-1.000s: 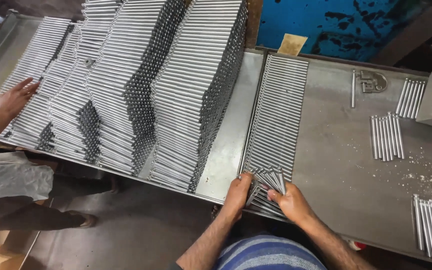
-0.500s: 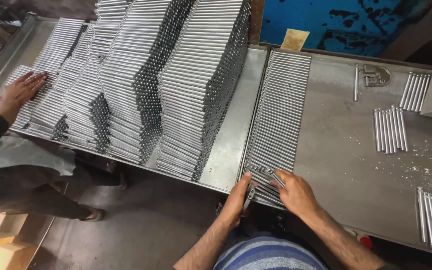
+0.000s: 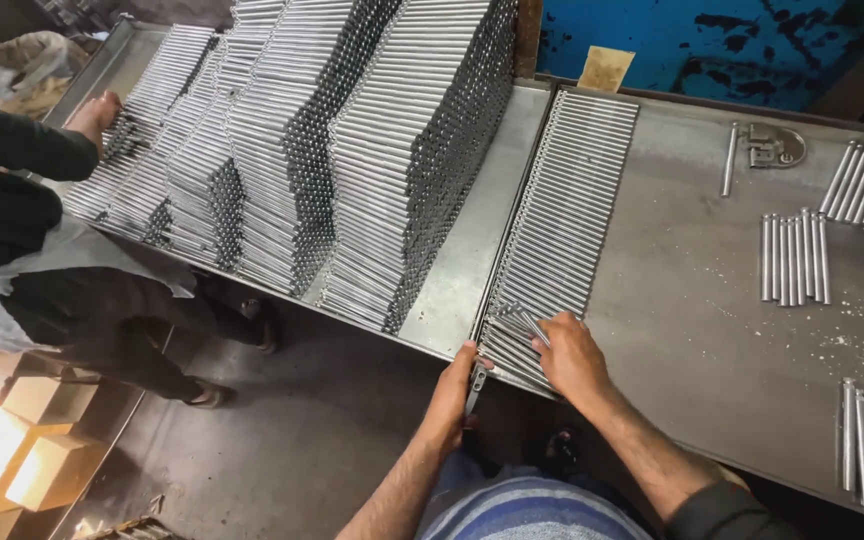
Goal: A worker is organizing small metal rods by picking them up from a pile and placing them neatly into a metal tray on a workbench.
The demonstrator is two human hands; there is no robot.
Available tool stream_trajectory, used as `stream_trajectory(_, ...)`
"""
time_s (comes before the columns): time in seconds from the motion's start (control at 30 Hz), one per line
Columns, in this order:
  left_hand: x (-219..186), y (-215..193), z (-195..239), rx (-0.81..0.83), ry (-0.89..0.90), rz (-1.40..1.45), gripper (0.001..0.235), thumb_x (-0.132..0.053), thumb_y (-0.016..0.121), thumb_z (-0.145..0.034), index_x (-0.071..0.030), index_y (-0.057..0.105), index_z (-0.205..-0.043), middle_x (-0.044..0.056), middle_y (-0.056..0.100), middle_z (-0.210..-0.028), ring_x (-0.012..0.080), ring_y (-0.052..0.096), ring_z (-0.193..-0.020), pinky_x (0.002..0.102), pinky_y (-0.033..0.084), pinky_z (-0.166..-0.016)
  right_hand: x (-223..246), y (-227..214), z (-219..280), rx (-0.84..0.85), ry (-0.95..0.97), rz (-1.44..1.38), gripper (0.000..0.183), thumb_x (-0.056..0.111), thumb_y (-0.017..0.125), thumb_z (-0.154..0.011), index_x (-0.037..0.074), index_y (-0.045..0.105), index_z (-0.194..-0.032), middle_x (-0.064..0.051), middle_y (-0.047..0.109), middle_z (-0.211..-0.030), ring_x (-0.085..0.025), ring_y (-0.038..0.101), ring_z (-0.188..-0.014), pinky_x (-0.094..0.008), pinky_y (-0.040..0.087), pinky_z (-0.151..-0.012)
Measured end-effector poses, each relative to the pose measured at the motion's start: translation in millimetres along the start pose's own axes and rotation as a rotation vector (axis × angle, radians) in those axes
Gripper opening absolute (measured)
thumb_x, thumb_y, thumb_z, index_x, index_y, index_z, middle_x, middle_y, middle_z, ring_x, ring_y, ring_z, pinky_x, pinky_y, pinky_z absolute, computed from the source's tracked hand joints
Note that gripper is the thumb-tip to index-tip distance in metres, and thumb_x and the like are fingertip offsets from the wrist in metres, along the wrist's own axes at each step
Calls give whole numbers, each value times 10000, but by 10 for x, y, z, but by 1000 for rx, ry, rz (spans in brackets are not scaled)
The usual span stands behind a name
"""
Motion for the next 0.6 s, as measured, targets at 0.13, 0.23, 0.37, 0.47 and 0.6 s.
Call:
stream_trajectory(0.13, -87, -106, -57, 65, 52, 20, 448, -581, 483, -971, -183, 651, -853, -22, 531, -605, 123, 461, -462, 296, 286, -396, 370, -278, 110, 17, -96, 44, 462, 234, 567, -1011, 227, 559, -1473, -71, 605, -1073, -325, 672, -894, -489, 532, -653)
stream_trajectory(0.23, -228, -125, 44, 119, 35, -30, 521, -662, 473, -931, -184, 678, -951, -15, 647, -768, 110, 542, -622, 286, 328, -513, 524, -221, 364, 43, -140, -82, 306, 319, 578, -986, 121, 659, -1206, -91, 766, -1114, -357, 707, -993, -461, 512, -786)
stream_trajectory(0.37, -124, -154, -359, 128, 215, 37, 239, -275, 452, -933, -126, 537, -767, 14, 541, -697, 137, 486, -645, 336, 417, -589, 792, -130, 509, 225, 166, -426, 155, 269, 654, -970, 142, 739, -993, 7, 836, -853, -108, 705, -666, -260, 580, -670)
stream_trajectory(0.47, -172, -219, -293, 147, 200, -136, 284, -304, 422, -908, -144, 579, -735, 3, 607, -734, 143, 536, -713, 320, 453, -677, 793, -78, 554, 224, 196, -711, 108, 126, 632, -984, 56, 714, -1001, -60, 708, -733, -147, 548, -561, -284, 467, -558)
stream_trajectory(0.6, -111, -366, -339, 158, 190, -138, 361, -430, 478, -965, -158, 703, -889, 21, 672, -905, 145, 591, -858, 292, 445, -826, 523, 83, 367, 27, 93, -134, 236, 130, 616, -889, 194, 706, -1098, 16, 739, -914, -232, 605, -801, -400, 447, -739)
Point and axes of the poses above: each hand's wrist, its own z-axis away from the middle knuckle, its own y-axis out of the palm, x = y × z, the point moved 1 cm from there along -z, towards the middle knuckle
